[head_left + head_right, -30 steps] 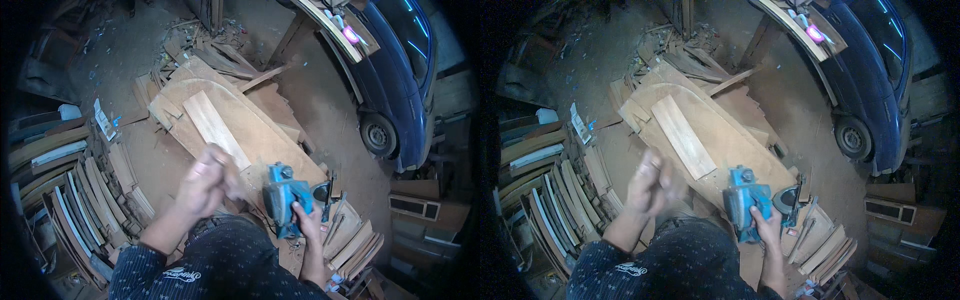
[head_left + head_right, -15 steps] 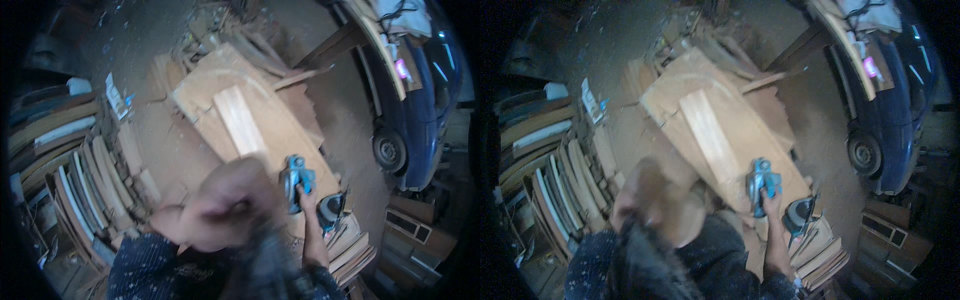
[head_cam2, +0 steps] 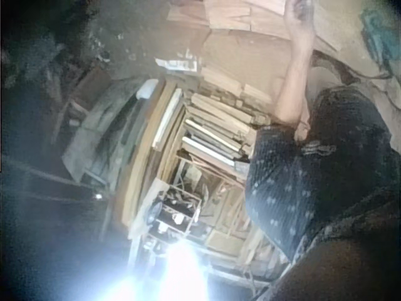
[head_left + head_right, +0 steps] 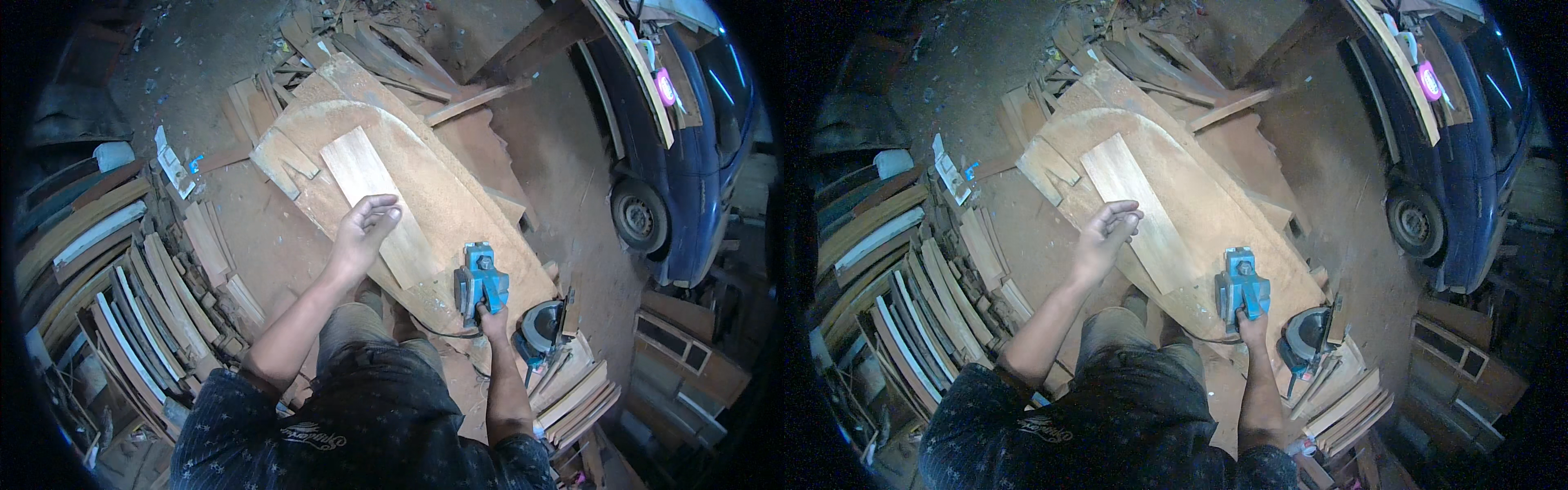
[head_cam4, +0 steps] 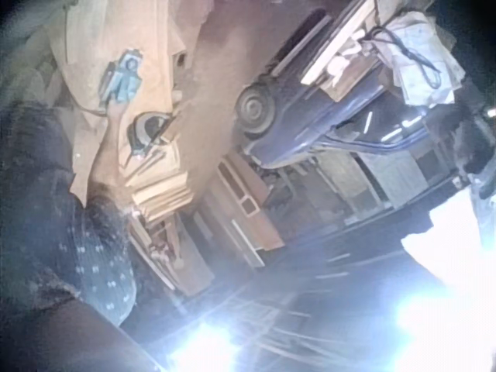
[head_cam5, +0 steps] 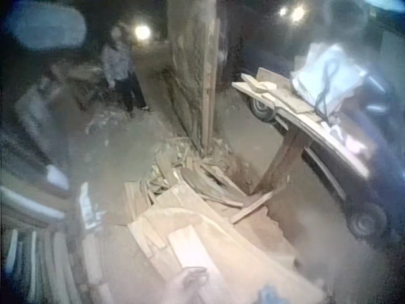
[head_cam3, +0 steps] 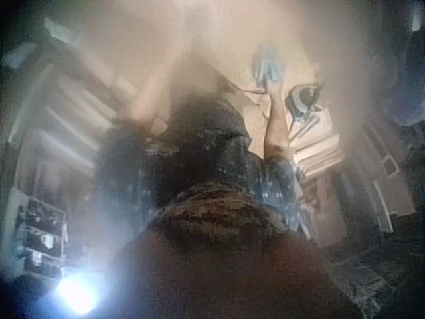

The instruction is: The person uses a handheld electric planer to smooth the surface of a wooden plank. They then switch to a circular saw to cut the plank into smaller pieces, handling the wood and tools with both hands.

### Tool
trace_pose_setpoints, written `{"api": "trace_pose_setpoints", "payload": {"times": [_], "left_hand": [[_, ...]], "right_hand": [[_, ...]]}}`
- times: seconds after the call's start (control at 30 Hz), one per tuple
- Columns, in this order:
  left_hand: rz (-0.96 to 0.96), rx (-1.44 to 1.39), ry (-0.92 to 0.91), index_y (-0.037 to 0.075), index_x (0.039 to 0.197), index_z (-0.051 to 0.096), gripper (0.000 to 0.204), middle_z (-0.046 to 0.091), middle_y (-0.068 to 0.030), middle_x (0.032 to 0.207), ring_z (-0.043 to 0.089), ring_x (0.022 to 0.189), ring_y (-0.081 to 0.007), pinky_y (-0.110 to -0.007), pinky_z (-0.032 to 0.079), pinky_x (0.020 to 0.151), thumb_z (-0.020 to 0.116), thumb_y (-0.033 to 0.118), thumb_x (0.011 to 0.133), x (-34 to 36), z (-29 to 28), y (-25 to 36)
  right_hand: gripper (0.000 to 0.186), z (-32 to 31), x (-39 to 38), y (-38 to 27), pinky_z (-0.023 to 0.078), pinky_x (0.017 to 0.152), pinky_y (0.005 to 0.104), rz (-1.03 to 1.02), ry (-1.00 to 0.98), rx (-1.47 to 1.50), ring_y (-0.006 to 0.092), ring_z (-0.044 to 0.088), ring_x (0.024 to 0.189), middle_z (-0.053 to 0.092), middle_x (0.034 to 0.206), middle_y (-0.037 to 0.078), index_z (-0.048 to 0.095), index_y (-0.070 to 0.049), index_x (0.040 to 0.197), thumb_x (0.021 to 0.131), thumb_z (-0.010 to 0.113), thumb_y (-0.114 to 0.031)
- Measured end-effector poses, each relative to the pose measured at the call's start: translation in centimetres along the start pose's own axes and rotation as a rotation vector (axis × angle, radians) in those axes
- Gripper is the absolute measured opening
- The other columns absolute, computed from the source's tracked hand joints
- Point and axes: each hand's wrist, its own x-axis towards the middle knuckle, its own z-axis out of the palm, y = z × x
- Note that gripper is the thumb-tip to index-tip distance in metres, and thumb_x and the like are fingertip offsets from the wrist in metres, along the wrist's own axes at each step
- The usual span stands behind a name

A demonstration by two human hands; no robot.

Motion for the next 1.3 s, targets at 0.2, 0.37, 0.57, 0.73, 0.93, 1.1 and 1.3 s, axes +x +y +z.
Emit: {"api": "trace_pose_setpoints", "payload": {"times": [0.2, 0.37, 0.57, 0.73, 0.93, 1.1, 1.3], "left_hand": [[0.008, 0.065, 0.504, -0.002, 0.155, 0.033, 0.088, 0.053, -0.0282, 0.141, 0.063, 0.116, -0.0339, -0.042, 0.050, 0.105, 0.082, 0.028, 0.089, 7.8, -0.3, -24.2], [-0.293, 0.361, 0.616, 0.007, 0.165, 0.003, 0.120, 0.041, -0.0409, 0.141, 0.050, 0.132, -0.0499, -0.047, 0.042, 0.114, 0.088, 0.019, 0.081, 8.0, 4.1, -21.9], [-0.170, 0.264, 0.495, 0.010, 0.166, -0.002, 0.118, 0.043, -0.0383, 0.144, 0.051, 0.132, -0.0487, -0.047, 0.043, 0.114, 0.083, 0.017, 0.086, 6.2, 6.0, -26.6], [0.138, 0.167, 0.448, 0.009, 0.167, 0.008, 0.106, 0.047, -0.0328, 0.150, 0.052, 0.136, -0.0431, -0.044, 0.042, 0.115, 0.079, 0.015, 0.088, 9.6, 3.5, -27.8], [0.105, 0.209, 0.505, 0.005, 0.164, 0.021, 0.093, 0.061, -0.0258, 0.142, 0.062, 0.129, -0.0329, -0.038, 0.048, 0.109, 0.076, 0.008, 0.089, 12.2, 3.2, -27.3], [0.088, 0.127, 0.430, 0.003, 0.156, 0.040, 0.079, 0.065, -0.0232, 0.138, 0.066, 0.125, -0.0302, -0.038, 0.051, 0.105, 0.078, 0.006, 0.087, 10.7, 3.3, -24.4], [0.228, 0.510, 0.651, 0.000, 0.127, 0.066, 0.041, 0.075, -0.0142, 0.105, 0.072, 0.092, -0.0238, -0.035, 0.056, 0.088, 0.077, 0.018, 0.092, 8.6, 6.2, -23.4]], "right_hand": [[0.009, -0.2, -0.7, -2.4, 0.052, 0.070, 0.0314, -0.035, -0.004, -0.007, 0.0121, 0.061, 0.074, 0.067, 0.082, 0.001, 0.070, -0.002, 0.095, 0.087, 0.073, -0.003], [0.010, -0.2, -0.1, -1.6, 0.052, 0.068, 0.0324, -0.075, -0.014, -0.026, 0.0127, 0.062, 0.075, 0.069, 0.083, 0.001, 0.069, -0.002, 0.095, 0.086, 0.073, -0.003], [0.023, 0.1, -0.6, -1.0, 0.052, 0.076, 0.0334, -0.146, 0.027, 0.008, 0.0156, 0.064, 0.079, 0.070, 0.088, 0.005, 0.070, 0.000, 0.109, 0.087, 0.075, -0.005], [0.026, -1.3, -2.7, -0.3, 0.052, 0.085, 0.0351, -0.090, 0.007, 0.009, 0.0179, 0.065, 0.091, 0.071, 0.098, 0.005, 0.069, 0.002, 0.110, 0.086, 0.076, -0.006], [0.028, -2.9, -3.0, 0.8, 0.053, 0.082, 0.0336, -0.085, -0.090, -0.004, 0.0157, 0.064, 0.088, 0.070, 0.098, 0.004, 0.068, 0.001, 0.110, 0.089, 0.080, -0.014], [0.027, -2.4, -3.2, 4.0, 0.052, 0.079, 0.0322, -0.141, -0.012, 0.059, 0.0142, 0.064, 0.085, 0.071, 0.100, 0.004, 0.069, -0.001, 0.112, 0.090, 0.080, -0.015], [0.024, -2.4, -3.2, 4.8, 0.052, 0.075, 0.0328, -0.267, 0.043, 0.012, 0.0148, 0.062, 0.080, 0.069, 0.092, 0.003, 0.068, 0.000, 0.108, 0.092, 0.077, -0.015]]}}
